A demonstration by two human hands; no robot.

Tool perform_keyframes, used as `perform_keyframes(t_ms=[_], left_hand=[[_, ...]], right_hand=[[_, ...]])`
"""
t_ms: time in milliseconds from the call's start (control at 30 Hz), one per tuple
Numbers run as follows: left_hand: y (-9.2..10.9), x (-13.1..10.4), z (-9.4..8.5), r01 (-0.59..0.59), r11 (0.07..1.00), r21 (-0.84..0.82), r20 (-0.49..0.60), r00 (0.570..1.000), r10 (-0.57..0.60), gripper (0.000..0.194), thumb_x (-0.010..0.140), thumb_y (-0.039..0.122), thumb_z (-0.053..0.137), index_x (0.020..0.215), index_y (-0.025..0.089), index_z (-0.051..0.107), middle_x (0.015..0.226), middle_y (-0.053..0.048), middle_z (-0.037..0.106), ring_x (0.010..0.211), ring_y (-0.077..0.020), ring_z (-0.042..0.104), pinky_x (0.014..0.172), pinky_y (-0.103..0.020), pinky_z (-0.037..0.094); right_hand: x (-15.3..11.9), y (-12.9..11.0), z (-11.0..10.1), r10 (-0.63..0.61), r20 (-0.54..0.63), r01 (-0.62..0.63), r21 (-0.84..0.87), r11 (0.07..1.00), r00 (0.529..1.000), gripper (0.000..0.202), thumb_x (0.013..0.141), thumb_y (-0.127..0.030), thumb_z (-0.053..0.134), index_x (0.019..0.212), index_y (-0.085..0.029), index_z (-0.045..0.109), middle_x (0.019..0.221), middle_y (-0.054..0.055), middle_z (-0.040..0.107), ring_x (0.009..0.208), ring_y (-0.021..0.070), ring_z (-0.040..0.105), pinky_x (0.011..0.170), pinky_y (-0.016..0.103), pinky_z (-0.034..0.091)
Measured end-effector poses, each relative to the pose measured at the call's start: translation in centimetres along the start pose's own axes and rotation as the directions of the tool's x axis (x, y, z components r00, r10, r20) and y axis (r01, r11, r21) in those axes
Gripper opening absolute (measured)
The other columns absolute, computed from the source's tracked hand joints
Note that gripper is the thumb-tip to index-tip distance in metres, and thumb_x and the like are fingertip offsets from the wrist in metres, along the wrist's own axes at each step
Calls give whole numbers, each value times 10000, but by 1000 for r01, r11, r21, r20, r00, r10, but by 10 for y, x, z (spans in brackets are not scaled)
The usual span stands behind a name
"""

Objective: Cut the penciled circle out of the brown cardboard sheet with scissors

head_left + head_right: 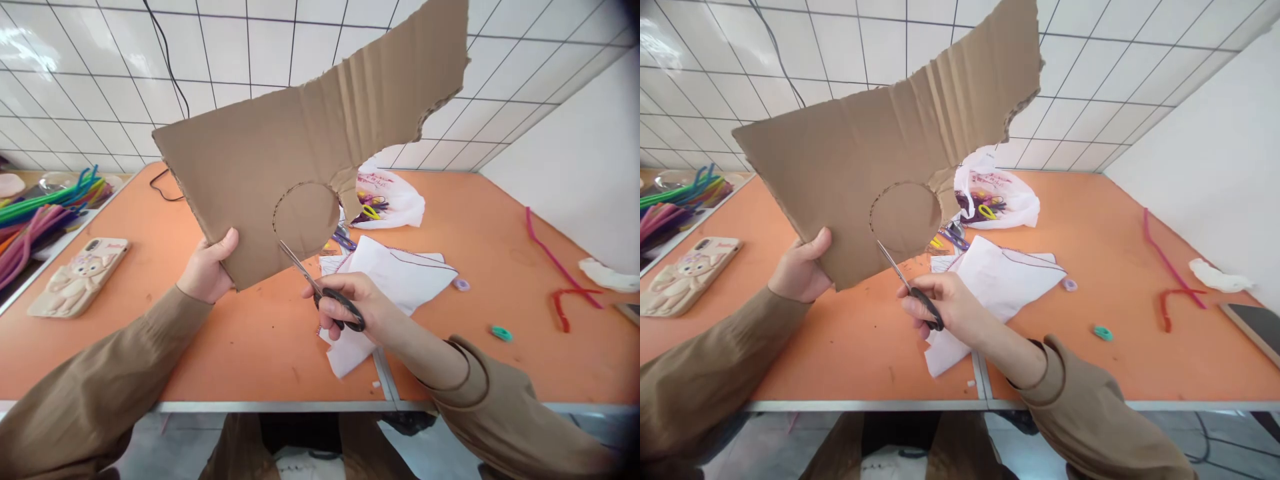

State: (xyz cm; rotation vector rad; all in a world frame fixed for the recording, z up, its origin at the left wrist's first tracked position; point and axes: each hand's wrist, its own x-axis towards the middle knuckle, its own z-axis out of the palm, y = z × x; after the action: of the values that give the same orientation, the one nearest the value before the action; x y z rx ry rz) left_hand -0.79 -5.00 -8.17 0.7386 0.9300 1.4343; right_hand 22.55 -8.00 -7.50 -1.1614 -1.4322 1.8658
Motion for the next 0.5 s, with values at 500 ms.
perform_keyframes(t_ms=[500], left_hand=[[6,-8,11,-53,998,44,-7,999,53,482,722,262,751,1193,207,665,1088,-97,745,1236,-349,578,1012,-461,511]], right_hand=[[-2,1,-3,-24,-4,24,8,1000,1000,374,672,-434,743,883,-140,650,500,-40,579,395,100,537,423,215,376]])
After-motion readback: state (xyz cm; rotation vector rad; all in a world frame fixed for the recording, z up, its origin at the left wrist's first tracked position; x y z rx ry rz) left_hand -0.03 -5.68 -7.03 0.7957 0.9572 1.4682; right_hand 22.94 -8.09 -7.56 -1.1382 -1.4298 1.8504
